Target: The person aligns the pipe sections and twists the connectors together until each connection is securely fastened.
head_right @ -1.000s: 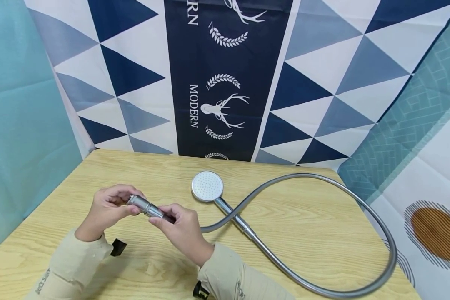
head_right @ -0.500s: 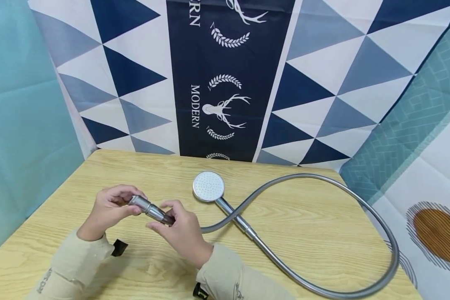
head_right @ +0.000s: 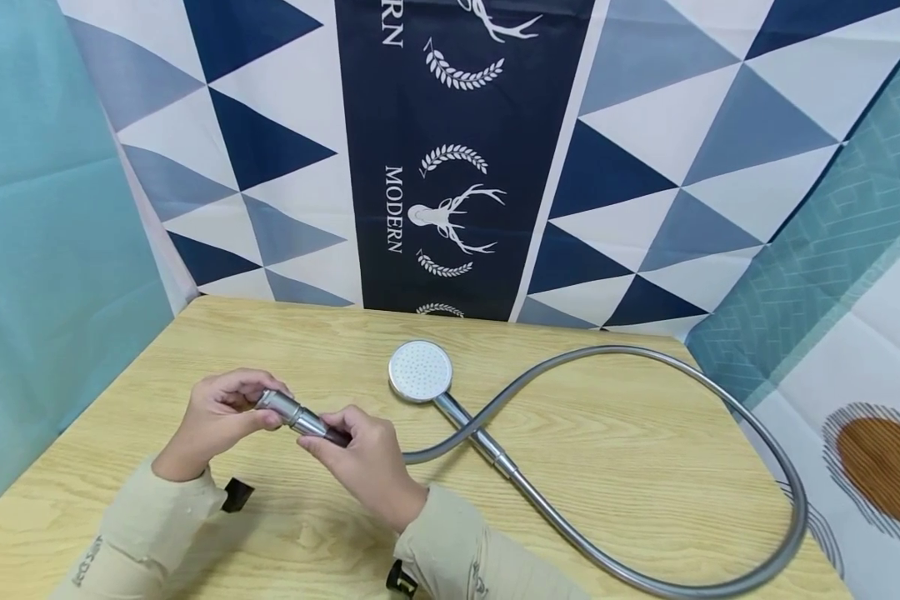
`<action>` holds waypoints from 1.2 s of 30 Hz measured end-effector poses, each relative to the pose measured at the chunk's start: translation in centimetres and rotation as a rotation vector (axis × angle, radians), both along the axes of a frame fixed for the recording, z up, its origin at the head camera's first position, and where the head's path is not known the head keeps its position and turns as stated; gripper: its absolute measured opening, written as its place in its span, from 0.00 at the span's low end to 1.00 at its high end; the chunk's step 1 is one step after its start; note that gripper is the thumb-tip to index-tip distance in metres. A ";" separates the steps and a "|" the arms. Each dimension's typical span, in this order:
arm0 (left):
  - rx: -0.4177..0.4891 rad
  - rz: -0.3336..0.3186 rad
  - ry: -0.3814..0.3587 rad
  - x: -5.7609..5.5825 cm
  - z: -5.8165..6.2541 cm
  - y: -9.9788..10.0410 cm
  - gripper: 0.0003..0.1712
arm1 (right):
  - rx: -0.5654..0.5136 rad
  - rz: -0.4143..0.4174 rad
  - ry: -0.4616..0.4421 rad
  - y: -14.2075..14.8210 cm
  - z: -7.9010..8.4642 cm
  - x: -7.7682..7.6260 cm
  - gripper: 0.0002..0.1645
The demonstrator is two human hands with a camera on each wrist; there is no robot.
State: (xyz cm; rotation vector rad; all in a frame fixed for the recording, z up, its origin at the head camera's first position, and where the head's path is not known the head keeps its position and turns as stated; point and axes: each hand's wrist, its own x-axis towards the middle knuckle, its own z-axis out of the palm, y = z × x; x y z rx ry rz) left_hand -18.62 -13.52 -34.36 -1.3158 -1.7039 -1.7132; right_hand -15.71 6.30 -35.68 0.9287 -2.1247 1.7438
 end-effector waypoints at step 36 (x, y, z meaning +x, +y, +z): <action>-0.191 0.093 -0.040 -0.2 0.6 -3.2 0.10 | 0.292 0.095 -0.065 -1.8 0.9 -2.6 0.08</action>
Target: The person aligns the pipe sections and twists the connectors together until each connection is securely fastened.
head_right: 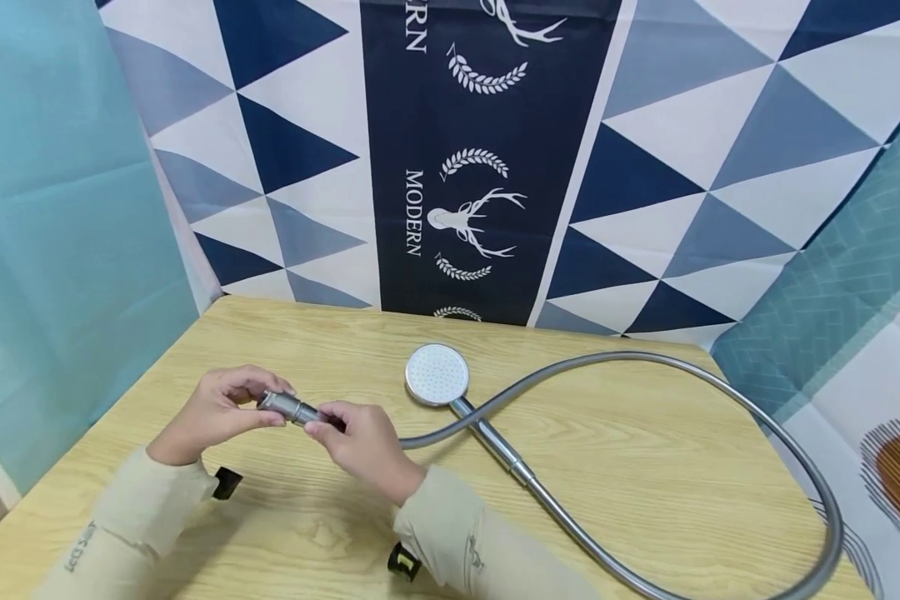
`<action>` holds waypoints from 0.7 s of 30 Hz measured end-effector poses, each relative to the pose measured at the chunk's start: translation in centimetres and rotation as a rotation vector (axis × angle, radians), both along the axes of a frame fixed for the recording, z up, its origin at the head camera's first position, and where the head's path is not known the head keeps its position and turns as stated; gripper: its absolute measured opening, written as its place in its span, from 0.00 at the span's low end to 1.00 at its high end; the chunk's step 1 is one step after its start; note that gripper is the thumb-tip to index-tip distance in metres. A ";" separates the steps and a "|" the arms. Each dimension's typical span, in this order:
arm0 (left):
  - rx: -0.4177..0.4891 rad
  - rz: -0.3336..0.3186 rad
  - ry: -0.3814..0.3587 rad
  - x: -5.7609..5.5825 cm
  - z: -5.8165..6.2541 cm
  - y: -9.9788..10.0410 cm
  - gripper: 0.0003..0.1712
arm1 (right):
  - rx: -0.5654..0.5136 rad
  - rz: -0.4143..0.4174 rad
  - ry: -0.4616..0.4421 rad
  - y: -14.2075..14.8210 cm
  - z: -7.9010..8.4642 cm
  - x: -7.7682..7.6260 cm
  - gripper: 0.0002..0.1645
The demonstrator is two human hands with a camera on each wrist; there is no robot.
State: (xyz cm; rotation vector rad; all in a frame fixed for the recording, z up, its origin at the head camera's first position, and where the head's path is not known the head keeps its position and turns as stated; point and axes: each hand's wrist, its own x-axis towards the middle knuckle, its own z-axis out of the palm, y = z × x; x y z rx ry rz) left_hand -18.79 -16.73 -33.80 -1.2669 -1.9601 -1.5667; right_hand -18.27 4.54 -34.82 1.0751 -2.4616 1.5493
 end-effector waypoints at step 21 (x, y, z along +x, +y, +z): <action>-0.816 0.536 -0.141 -0.6 -5.2 -3.2 0.12 | 0.800 -0.174 0.205 -7.4 -3.7 -4.6 0.09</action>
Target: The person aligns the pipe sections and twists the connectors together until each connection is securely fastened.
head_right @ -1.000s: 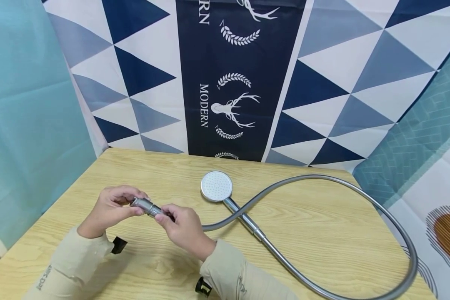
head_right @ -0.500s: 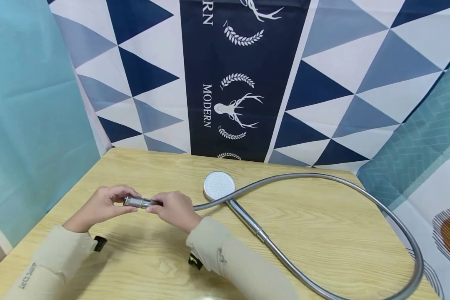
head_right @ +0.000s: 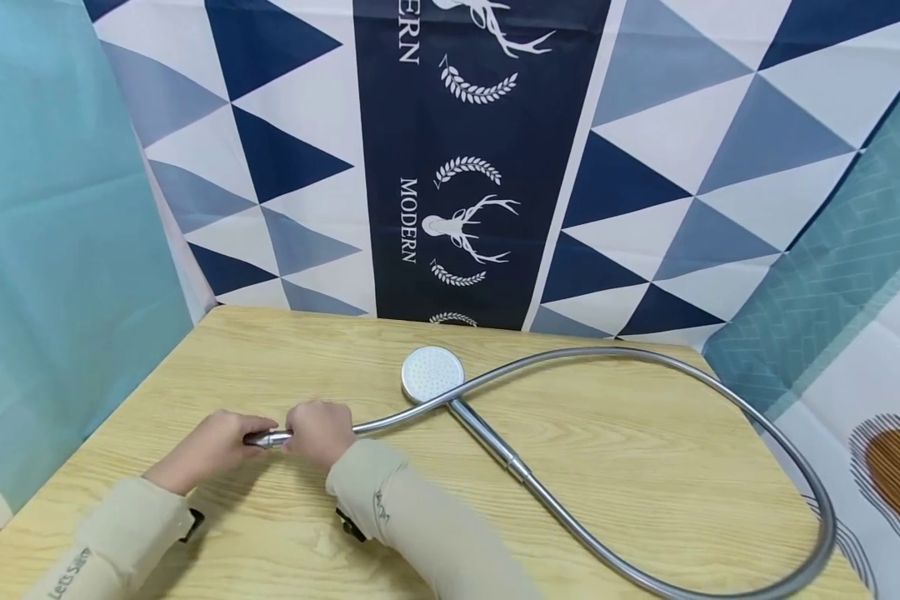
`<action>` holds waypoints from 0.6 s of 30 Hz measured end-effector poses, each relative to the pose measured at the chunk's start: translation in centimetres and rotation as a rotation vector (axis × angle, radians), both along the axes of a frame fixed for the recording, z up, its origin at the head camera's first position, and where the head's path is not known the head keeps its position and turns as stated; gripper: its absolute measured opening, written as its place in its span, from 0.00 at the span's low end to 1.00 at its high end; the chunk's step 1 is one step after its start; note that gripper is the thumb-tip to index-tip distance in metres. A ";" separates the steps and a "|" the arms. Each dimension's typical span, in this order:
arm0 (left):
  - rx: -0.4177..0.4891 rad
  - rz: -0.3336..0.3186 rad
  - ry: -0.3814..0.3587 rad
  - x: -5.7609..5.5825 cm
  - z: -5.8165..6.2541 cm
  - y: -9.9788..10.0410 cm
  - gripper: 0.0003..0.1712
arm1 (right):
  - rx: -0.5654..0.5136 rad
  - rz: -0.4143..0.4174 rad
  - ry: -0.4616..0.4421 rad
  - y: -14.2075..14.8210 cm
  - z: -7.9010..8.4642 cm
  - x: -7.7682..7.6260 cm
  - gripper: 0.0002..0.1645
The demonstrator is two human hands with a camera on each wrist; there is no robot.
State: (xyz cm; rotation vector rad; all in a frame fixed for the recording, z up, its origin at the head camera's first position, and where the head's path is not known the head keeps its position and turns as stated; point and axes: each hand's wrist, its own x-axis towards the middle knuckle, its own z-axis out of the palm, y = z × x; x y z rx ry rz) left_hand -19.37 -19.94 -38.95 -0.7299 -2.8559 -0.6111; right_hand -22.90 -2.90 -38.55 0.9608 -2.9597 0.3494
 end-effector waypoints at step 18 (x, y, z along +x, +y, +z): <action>-0.215 -0.061 -0.200 1.9 -0.3 3.2 0.13 | 0.137 0.147 -0.164 2.4 -1.2 0.5 0.25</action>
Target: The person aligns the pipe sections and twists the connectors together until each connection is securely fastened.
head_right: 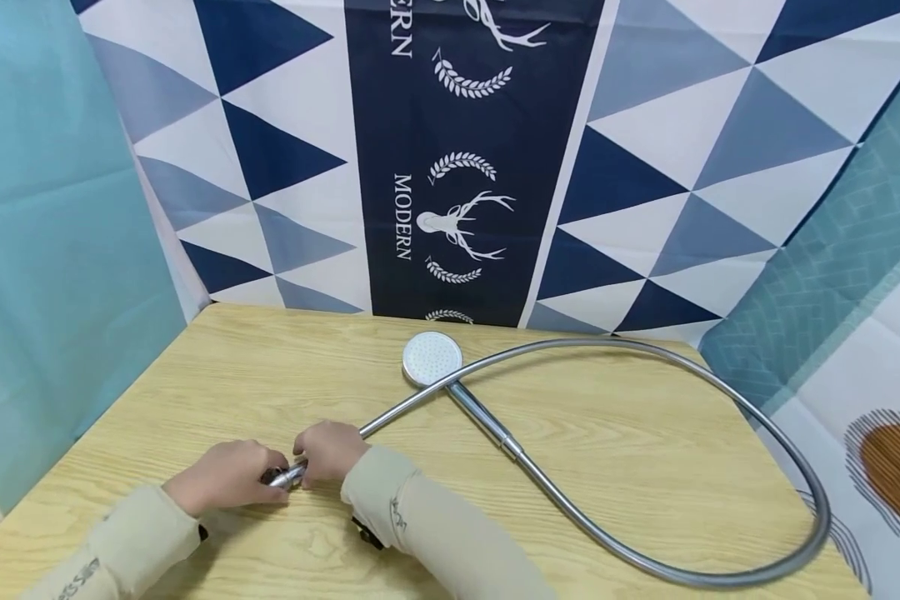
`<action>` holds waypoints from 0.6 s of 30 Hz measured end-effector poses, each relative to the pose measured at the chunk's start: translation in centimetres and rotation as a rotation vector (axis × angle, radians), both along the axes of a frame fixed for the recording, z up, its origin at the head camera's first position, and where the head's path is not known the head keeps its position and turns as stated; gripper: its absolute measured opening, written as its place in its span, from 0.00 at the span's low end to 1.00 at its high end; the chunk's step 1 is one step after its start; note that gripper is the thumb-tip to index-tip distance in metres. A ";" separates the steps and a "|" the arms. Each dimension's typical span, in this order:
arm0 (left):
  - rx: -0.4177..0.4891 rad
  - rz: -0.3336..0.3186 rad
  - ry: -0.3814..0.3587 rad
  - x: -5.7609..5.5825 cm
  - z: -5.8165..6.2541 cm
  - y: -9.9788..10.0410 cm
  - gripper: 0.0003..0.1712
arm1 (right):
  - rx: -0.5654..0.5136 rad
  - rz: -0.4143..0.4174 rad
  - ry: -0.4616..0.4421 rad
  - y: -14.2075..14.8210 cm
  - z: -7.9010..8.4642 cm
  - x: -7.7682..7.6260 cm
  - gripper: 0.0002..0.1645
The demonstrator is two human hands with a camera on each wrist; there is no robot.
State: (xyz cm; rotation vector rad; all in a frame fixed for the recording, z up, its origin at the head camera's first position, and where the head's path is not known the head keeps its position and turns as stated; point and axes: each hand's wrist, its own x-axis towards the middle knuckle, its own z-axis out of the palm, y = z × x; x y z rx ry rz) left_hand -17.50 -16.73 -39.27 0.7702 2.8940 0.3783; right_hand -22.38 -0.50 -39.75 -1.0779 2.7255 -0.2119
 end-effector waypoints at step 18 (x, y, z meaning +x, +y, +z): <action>-0.284 -0.045 0.031 1.7 0.8 4.7 0.31 | 0.007 0.077 0.187 9.5 2.1 -1.1 0.37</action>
